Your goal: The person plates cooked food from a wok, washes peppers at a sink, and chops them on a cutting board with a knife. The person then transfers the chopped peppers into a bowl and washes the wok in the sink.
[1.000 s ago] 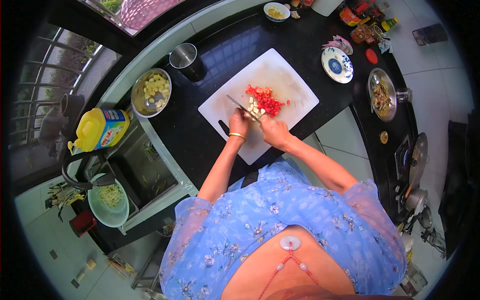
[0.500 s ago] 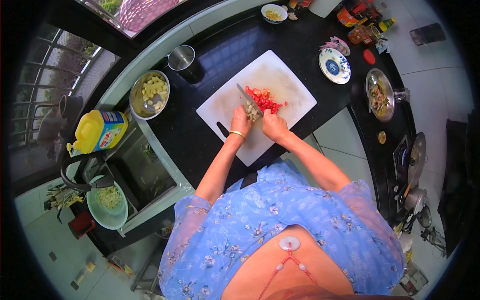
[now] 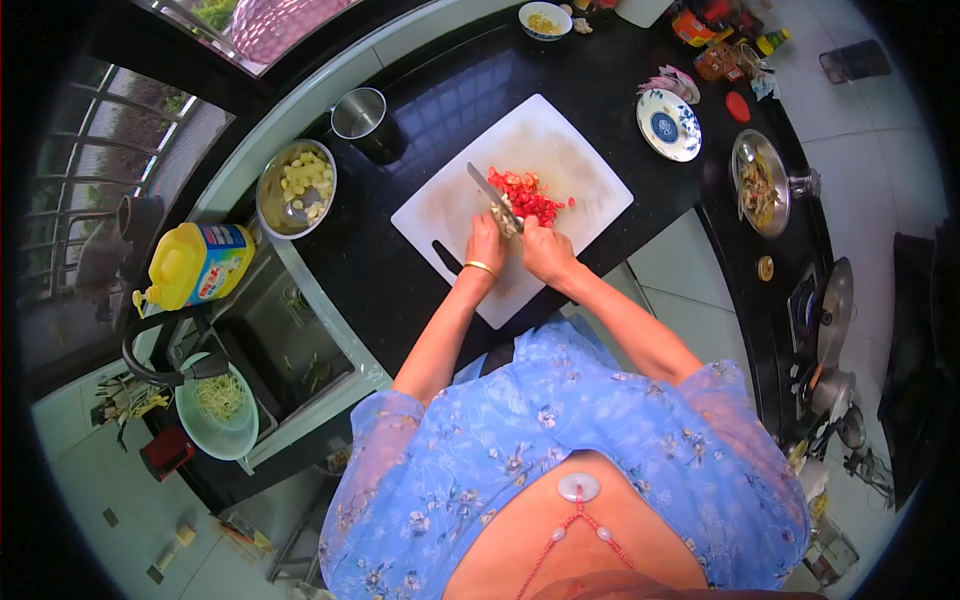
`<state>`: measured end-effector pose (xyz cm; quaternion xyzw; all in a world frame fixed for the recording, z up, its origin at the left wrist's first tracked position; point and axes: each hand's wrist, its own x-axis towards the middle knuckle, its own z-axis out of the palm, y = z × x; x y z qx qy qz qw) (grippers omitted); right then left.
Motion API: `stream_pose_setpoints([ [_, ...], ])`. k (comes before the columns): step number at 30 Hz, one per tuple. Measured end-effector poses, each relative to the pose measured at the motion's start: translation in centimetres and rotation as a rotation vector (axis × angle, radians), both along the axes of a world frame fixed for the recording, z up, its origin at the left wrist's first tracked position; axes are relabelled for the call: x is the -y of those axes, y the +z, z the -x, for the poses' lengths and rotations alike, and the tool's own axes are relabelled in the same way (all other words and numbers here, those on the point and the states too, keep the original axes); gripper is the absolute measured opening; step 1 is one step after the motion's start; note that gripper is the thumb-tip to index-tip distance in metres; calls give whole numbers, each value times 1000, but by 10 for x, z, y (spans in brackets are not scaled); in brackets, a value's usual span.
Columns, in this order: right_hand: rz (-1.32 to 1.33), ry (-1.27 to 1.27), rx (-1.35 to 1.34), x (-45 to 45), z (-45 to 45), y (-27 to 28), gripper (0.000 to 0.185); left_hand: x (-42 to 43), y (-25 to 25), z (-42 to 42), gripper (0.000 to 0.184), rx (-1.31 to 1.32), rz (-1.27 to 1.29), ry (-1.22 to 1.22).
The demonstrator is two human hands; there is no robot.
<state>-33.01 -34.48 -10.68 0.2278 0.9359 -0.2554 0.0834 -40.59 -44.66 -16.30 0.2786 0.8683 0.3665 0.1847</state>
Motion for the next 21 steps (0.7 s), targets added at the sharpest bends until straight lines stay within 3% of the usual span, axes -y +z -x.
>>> stream_pose_setpoints([
  [21,-14,70,-43,8,-7,-5,13,3,-9,5,23,-80,-77,60],
])
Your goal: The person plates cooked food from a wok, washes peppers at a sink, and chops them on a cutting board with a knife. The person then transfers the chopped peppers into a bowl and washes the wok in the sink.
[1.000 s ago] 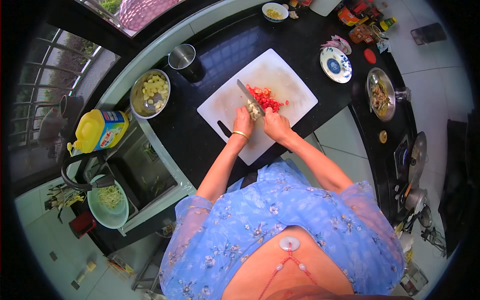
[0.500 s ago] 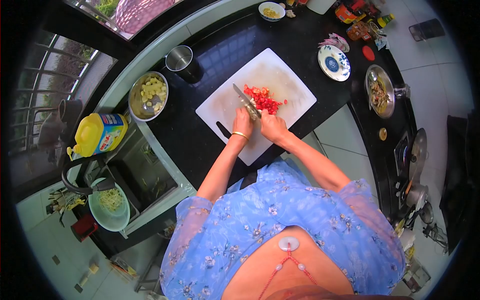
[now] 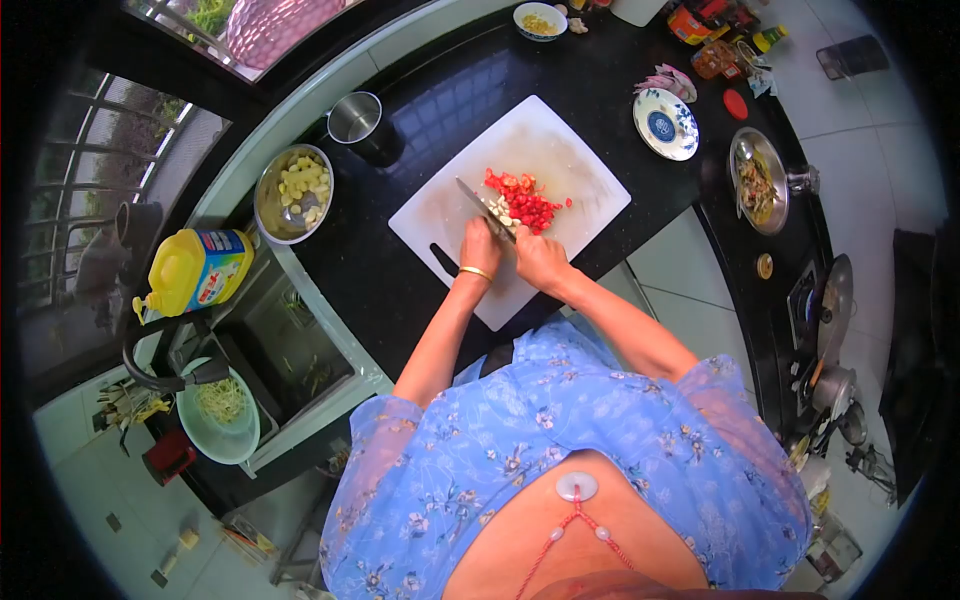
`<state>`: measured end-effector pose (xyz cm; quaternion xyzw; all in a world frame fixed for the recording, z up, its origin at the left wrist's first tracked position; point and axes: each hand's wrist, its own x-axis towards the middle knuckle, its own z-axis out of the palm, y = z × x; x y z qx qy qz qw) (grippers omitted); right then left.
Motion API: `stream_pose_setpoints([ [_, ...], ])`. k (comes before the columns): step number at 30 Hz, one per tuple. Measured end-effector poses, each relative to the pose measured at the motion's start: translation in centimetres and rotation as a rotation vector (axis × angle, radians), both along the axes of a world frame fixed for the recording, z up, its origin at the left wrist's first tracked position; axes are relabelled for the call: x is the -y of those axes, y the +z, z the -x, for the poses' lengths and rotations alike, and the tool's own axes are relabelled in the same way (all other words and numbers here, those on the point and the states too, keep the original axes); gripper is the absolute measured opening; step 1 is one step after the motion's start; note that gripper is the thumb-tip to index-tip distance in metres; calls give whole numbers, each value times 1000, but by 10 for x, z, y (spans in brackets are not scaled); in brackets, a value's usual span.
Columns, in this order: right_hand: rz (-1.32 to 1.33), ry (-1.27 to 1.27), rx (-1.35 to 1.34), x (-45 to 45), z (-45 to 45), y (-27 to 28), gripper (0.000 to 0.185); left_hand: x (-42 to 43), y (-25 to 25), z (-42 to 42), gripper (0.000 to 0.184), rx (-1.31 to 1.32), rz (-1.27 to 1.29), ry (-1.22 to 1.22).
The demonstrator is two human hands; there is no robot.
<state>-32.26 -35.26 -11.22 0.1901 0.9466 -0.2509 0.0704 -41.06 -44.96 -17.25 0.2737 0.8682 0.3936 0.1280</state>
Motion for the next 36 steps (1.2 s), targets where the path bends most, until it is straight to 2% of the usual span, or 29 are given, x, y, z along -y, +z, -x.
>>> stream_pose_setpoints([
  [5,1,37,7,8,-4,-5,13,10,2,-1,17,74,19,33],
  [10,21,30,-15,0,-2,12,13,14,6,-2,19,50,54,3],
  [13,-22,-61,-5,-6,-3,4,13,10,-2,-5,21,64,76,-28],
  [17,-28,-22,-29,-12,-6,-10,14,-2,-5,-5,26,14,26,-18],
  [20,-23,-55,-4,-14,-5,21,15,-6,-8,-3,28,27,10,-29],
  [24,-36,-45,-1,-23,-6,4,14,-7,-8,-2,31,-9,48,-71],
  [29,4,-52,-20,-17,-7,9,15,-2,-5,-5,29,4,-21,-56],
  [32,-40,-22,28,-19,-5,-7,15,-5,-3,-3,29,-5,-36,-38],
  [36,-16,3,23,-17,-3,5,15,-4,-1,-6,32,37,-31,-13],
])
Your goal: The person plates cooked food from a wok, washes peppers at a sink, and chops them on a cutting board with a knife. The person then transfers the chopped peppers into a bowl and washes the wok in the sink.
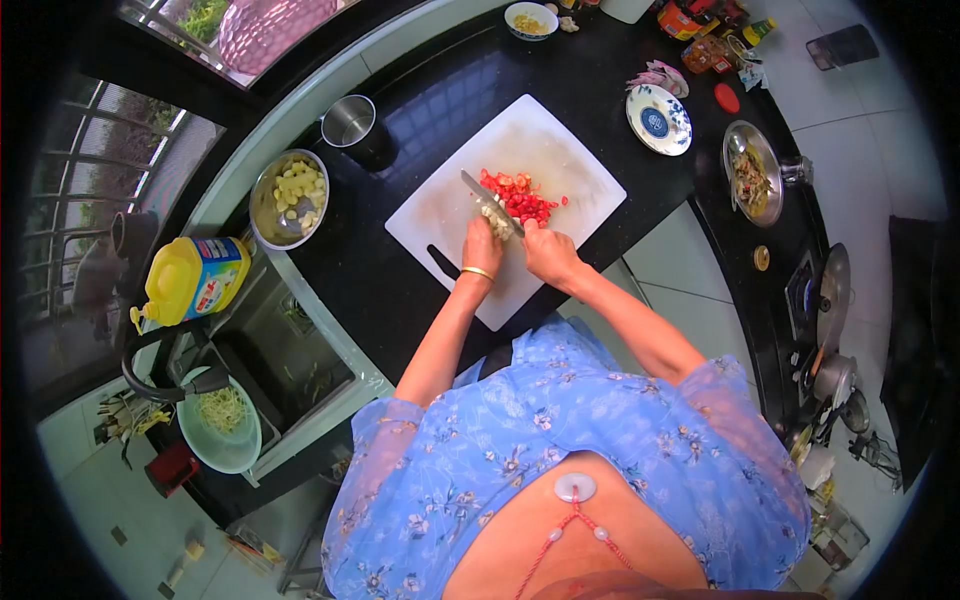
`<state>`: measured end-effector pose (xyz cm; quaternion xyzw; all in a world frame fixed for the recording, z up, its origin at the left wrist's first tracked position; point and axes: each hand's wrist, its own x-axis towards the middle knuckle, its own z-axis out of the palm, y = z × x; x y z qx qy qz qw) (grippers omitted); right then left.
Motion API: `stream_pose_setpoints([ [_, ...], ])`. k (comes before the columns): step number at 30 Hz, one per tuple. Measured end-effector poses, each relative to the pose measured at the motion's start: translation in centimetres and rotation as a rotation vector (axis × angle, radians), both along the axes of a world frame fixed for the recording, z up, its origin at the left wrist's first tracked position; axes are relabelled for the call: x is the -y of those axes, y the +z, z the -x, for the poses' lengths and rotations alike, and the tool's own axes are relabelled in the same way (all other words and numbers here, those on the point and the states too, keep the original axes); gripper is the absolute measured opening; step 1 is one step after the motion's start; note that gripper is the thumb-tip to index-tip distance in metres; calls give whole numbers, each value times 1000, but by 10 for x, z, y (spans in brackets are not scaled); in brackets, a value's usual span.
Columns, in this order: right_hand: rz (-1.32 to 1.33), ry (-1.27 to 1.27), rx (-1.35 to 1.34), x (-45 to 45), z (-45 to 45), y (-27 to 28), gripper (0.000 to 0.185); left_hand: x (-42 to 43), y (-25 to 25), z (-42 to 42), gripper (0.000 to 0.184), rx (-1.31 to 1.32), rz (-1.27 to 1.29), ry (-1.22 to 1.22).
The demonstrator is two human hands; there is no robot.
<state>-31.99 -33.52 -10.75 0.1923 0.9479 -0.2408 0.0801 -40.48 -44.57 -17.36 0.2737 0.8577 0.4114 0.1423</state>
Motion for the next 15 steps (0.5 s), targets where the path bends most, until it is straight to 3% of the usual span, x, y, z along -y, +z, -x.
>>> stream_pose_setpoints([
  [13,-33,58,-10,12,-2,-3,14,17,-8,2,33,22,-100,15],
  [15,-19,60,-23,14,-4,1,15,29,12,0,32,207,-107,110],
])
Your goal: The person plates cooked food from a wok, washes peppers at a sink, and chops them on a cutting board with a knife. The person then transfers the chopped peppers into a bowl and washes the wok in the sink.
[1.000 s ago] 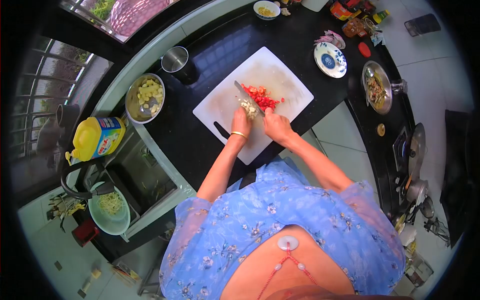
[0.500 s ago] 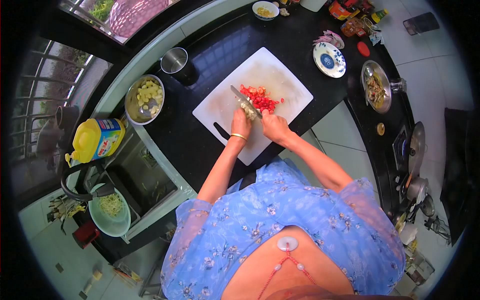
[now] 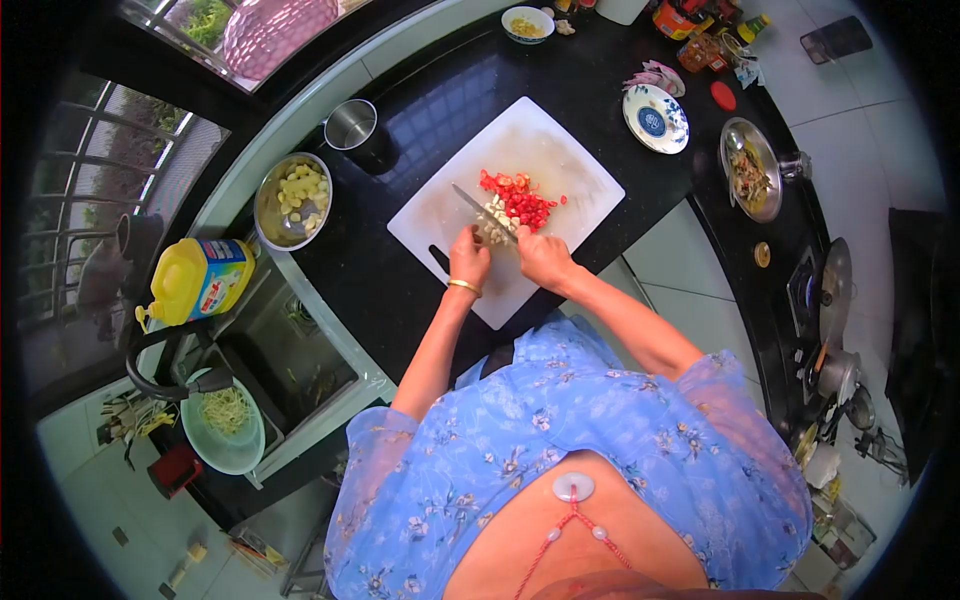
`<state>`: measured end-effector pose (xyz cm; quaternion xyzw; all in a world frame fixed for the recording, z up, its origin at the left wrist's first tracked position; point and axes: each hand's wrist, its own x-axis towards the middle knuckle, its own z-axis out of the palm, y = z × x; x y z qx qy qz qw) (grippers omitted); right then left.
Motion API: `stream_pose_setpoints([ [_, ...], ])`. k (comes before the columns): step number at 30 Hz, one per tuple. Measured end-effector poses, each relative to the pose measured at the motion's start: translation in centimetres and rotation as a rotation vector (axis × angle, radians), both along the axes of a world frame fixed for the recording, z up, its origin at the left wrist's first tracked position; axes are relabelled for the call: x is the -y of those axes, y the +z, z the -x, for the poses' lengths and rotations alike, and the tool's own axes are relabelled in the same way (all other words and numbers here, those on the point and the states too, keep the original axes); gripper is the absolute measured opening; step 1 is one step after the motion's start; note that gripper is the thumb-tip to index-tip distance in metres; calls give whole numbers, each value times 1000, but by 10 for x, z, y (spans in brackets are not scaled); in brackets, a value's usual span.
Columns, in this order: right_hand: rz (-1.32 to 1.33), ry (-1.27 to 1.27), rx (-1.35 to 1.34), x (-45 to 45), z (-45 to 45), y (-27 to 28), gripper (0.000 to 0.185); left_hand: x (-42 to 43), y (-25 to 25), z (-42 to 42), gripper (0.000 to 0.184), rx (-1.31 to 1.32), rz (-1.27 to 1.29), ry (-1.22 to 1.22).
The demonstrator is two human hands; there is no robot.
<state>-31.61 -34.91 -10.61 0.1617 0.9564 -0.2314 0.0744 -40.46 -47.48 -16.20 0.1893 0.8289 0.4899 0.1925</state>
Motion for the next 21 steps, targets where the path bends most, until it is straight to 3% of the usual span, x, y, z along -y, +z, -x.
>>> stream_pose_setpoints([
  [4,97,55,5,14,-12,0,18,32,4,5,42,43,-18,80],
  [8,151,66,19,2,-19,-4,20,61,6,8,40,41,-65,161],
  [16,-5,46,33,8,-26,15,18,88,23,-4,35,-62,-54,254],
  [21,41,101,20,43,-44,-5,58,90,30,-4,33,-112,-59,250],
])
